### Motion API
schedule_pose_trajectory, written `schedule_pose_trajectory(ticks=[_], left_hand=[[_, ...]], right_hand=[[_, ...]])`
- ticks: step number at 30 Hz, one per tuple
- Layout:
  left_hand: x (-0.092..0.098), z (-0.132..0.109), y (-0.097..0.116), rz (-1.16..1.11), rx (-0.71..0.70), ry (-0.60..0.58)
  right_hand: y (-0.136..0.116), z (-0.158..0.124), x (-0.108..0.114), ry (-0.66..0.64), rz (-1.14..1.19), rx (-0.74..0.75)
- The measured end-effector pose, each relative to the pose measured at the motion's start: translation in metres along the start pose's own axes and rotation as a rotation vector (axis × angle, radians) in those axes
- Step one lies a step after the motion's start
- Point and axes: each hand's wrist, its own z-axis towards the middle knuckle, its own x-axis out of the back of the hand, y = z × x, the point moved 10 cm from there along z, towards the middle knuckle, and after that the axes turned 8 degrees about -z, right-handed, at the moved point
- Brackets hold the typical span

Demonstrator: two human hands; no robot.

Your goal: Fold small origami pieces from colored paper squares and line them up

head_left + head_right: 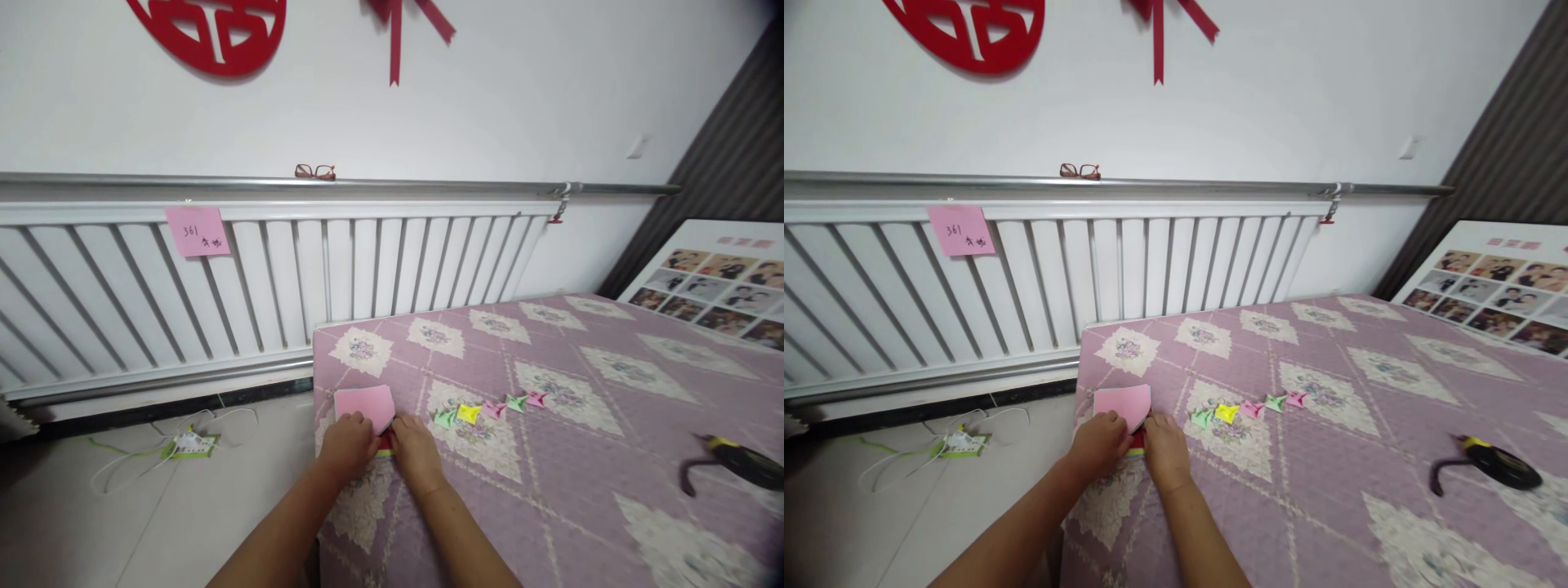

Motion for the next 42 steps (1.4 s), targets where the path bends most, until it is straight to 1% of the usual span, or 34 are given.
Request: schedule_pose_trajectory(ticks=[6,10,14,19,24,28,35,39,42], left_hand=[[-0.002,-0.001,0.003,-0.007,0.004,0.000],[0.001,-0.002,-0.001,-0.027,-0.011,-0.008],[0.003,-0.002,-0.004,-0.046,-0.030,-0.012],[0.001,-0.001,-0.004,-0.051,0.000,0.016],[-0.002,-0.001,-0.002,-0.080,0.007,0.036],[0.001,-0.001,-0.008,-0.108,0.031,0.071],[0.009,-0.001,-0.019,-0.133,0.083,0.148],[0.011,0.000,-0.019,-0.146,0.079,0.158],[0.008,-0.002,-0.016,-0.156,0.059,0.146]], right_hand=[[0.002,0.002,-0.009,-0.015,0.042,0.010],[0.005,0.000,-0.014,-0.020,0.088,0.003],[0.005,-0.002,-0.013,-0.023,0.129,0.019],[0.000,0.000,-0.011,-0.032,0.144,0.044],[-0.001,0.000,-0.013,-0.050,0.128,0.074],[0.003,-0.003,-0.016,-0.055,0.125,0.067],[0.013,-0.008,-0.012,-0.003,0.167,0.019],[0.019,-0.010,-0.008,0.031,0.184,-0.001],[0.023,-0.012,-0.006,0.059,0.191,-0.021]])
